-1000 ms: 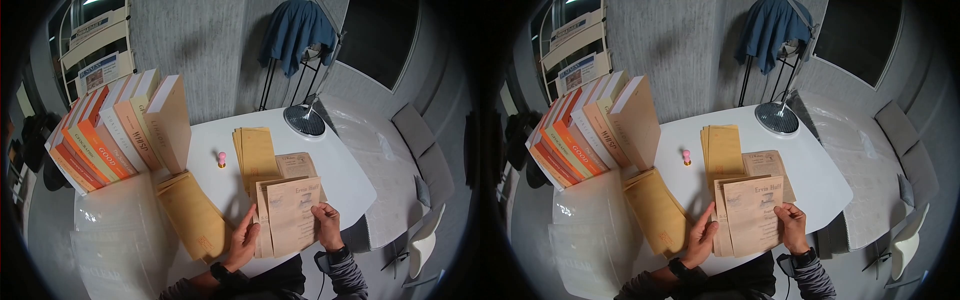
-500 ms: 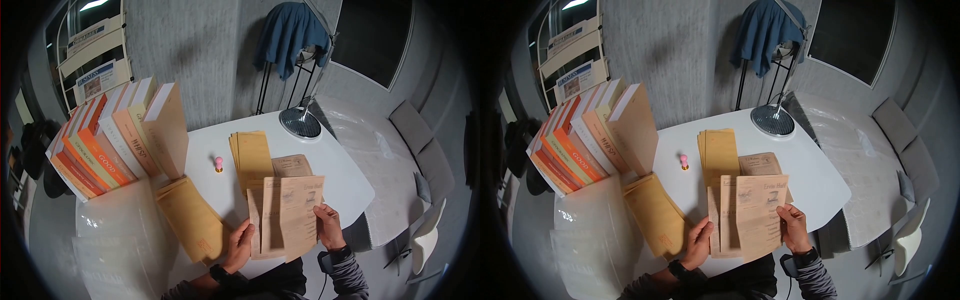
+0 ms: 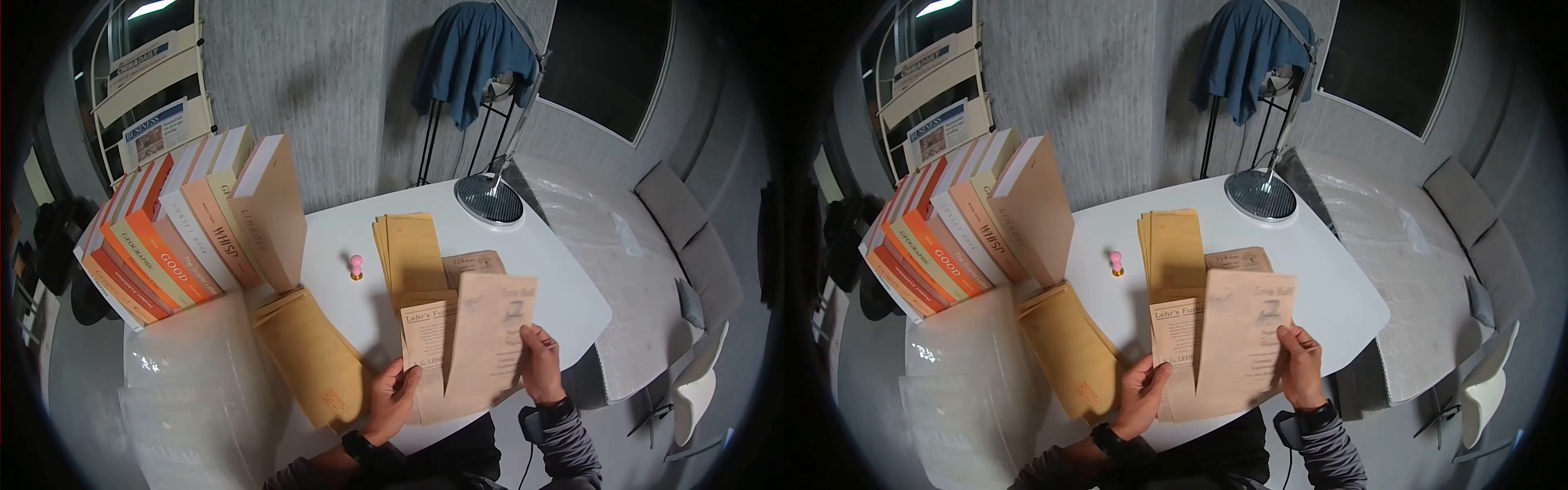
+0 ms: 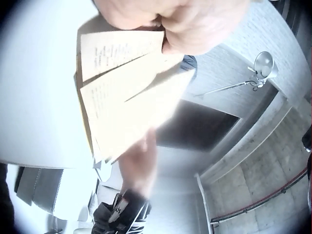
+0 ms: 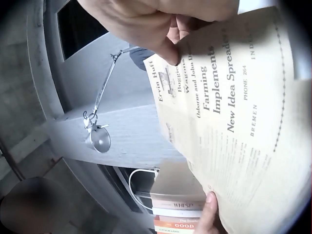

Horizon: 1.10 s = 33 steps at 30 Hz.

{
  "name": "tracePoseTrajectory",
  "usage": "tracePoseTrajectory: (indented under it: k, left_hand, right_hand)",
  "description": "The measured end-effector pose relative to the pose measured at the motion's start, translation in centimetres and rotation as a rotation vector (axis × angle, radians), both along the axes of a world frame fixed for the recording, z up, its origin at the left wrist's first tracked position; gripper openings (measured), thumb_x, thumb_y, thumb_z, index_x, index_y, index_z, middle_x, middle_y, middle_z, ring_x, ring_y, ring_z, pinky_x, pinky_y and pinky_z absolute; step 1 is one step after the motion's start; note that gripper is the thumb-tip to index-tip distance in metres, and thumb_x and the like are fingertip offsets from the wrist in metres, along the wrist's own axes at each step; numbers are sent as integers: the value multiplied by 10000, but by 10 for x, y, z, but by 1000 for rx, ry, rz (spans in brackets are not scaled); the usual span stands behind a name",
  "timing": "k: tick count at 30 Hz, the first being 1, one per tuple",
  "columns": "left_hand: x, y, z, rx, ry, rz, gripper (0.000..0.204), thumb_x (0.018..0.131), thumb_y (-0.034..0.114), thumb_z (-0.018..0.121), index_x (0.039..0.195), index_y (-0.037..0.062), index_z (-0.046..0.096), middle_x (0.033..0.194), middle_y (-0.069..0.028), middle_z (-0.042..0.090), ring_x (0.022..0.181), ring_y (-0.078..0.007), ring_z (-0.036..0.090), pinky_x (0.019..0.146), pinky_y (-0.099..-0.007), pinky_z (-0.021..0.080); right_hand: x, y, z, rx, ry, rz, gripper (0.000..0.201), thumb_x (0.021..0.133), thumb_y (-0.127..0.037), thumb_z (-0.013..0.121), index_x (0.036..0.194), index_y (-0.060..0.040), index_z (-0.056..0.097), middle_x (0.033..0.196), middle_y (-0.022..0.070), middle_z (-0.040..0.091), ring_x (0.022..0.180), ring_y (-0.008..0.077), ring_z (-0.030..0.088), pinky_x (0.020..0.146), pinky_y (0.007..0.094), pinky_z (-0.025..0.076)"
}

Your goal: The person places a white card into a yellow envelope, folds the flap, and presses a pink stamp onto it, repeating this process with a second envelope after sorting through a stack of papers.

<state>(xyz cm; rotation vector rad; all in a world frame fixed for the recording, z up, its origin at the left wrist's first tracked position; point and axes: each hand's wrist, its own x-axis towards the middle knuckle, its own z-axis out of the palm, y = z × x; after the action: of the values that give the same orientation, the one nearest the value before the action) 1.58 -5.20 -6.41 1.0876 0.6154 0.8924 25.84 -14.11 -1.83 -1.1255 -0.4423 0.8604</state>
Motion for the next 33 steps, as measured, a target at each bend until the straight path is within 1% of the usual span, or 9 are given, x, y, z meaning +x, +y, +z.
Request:
tracePoseTrajectory:
  k: [4,10,13,16,19,22,26,31,33]
  left_hand:
    - [0,-1,1,-50,14,9,261,1010,105,575,1223,-43,614,1062,-29,687,912,-40,589,816,-198,477]
    - [-1,-4,-2,-23,103,54,281,1010,161,591,1178,-56,649,1008,-19,697,909,-38,577,802,-207,474]
    - [2,-4,6,-49,52,77,267,1014,159,587,1150,-60,657,919,43,660,823,-6,527,742,-180,449]
    - [1,-3,-2,-31,77,63,272,1026,186,570,1109,-56,663,856,70,601,788,-2,472,706,-181,417]
    - [-1,-1,-8,-23,117,30,301,1041,200,535,1177,-42,650,999,3,672,896,-41,559,808,-221,467]
    - [4,-4,6,-16,46,84,259,1025,183,573,1062,-57,662,813,80,553,752,-3,435,667,-187,394]
    - [1,-3,5,-40,16,23,240,1003,156,609,1086,-55,686,880,55,634,790,-6,492,697,-183,426]
    - [0,-4,4,-65,-35,53,222,979,137,644,1072,-51,717,937,11,704,809,-19,555,714,-194,467]
    - [0,-6,6,-104,-40,69,216,976,136,647,1046,-54,723,905,17,698,788,-19,553,703,-196,467]
  right_hand:
    - [3,-4,21,22,66,6,155,971,-105,605,1050,8,677,1017,88,726,921,153,687,863,304,545]
    - [-5,-8,2,-95,5,29,122,937,-69,659,1019,17,686,982,72,720,882,130,658,836,279,527]
    - [-16,-3,-5,-110,13,44,92,925,-40,674,993,21,682,968,66,715,881,122,643,858,269,506]
    - [-27,2,-7,-77,13,47,86,930,-40,669,987,23,676,972,65,711,895,119,639,874,267,497]
    - [-28,3,-8,-63,28,63,85,935,-39,665,987,29,663,979,77,705,875,128,645,858,270,517]
    - [-29,2,-12,-61,82,81,92,937,-39,663,993,33,653,992,97,706,864,138,653,851,272,535]
    - [-46,6,0,-101,133,67,88,939,-34,658,990,36,642,1034,129,708,871,146,661,859,276,546]
    - [-37,1,-7,-102,-7,153,163,947,-62,655,1073,38,684,997,72,728,865,116,653,820,237,519]
    - [-29,-3,-9,-125,-60,149,172,951,-74,652,1080,25,705,982,52,732,855,104,649,805,221,505]
